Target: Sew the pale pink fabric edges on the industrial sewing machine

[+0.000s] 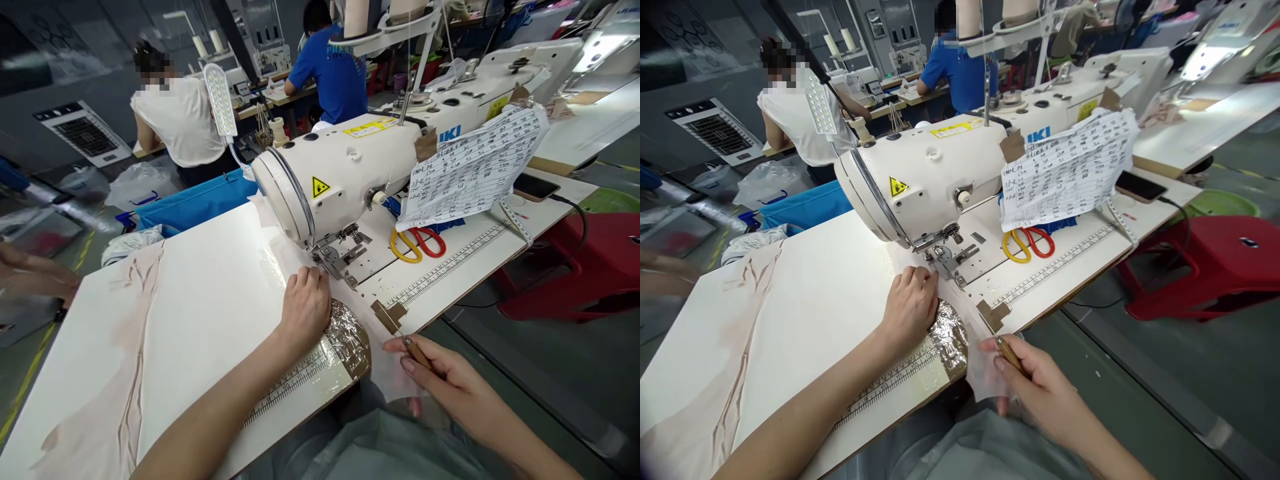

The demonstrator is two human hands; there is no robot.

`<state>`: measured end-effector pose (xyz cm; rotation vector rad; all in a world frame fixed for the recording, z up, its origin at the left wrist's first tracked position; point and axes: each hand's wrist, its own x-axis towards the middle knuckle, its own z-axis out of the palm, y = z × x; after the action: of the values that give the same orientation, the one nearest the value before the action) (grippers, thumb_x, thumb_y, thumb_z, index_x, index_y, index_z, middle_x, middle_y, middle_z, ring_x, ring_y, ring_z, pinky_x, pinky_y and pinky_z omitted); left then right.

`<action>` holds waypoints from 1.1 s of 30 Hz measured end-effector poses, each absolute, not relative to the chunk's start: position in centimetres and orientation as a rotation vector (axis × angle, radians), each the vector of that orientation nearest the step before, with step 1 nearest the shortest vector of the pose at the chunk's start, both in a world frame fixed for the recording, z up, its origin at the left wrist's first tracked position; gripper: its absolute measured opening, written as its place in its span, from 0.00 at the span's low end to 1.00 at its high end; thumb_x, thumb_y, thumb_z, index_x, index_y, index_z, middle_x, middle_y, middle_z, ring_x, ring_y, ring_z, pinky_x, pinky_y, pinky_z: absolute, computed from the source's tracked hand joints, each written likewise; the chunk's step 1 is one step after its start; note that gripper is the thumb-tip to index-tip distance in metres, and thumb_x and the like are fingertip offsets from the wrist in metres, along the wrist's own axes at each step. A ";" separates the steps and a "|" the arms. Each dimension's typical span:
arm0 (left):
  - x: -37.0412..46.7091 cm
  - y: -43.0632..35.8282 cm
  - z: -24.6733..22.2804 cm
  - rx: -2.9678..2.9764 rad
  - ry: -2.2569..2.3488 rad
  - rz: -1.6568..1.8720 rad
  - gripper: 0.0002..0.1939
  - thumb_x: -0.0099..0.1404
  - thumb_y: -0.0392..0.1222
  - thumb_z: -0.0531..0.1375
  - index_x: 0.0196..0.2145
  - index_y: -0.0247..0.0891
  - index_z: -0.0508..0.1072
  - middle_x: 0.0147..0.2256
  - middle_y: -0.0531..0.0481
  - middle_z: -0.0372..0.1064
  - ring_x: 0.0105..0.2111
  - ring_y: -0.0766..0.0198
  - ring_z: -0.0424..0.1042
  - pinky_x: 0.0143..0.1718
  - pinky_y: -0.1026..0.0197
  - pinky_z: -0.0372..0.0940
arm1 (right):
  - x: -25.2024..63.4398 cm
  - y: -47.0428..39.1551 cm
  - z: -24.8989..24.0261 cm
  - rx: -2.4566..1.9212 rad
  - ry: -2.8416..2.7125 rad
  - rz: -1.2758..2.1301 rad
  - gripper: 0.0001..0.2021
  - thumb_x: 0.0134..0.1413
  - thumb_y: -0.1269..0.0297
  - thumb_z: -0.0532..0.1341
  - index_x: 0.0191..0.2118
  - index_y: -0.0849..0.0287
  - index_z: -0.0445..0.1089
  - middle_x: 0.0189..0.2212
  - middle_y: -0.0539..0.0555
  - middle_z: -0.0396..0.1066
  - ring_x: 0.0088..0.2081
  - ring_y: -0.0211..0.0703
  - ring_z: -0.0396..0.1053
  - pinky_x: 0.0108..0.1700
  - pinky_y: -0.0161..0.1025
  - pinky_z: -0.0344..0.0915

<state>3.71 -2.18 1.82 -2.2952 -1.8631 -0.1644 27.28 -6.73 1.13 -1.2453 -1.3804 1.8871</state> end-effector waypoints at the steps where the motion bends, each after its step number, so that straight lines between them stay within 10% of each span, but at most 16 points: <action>1: 3.6 -2.1 1.8 -2.287 -1.865 -0.158 0.17 0.69 0.33 0.48 0.51 0.32 0.70 0.43 0.38 0.66 0.43 0.52 0.63 0.41 0.50 0.63 | 26.8 -7.3 0.9 -1.240 -1.237 1.960 0.28 0.49 0.39 0.64 0.46 0.57 0.73 0.28 0.49 0.68 0.21 0.38 0.67 0.26 0.38 0.67; 33: 2.9 -2.1 0.9 -2.292 -1.837 -0.301 0.21 0.68 0.38 0.50 0.55 0.29 0.69 0.53 0.37 0.66 0.55 0.48 0.61 0.52 0.48 0.64 | 27.1 -8.6 -1.1 -1.170 -1.544 1.716 0.17 0.65 0.49 0.54 0.43 0.58 0.70 0.28 0.52 0.71 0.26 0.39 0.69 0.30 0.36 0.68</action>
<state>2.90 -2.07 0.88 -2.2922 -1.8368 -0.3013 27.09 -8.62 -1.10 -1.1701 -1.5441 1.7163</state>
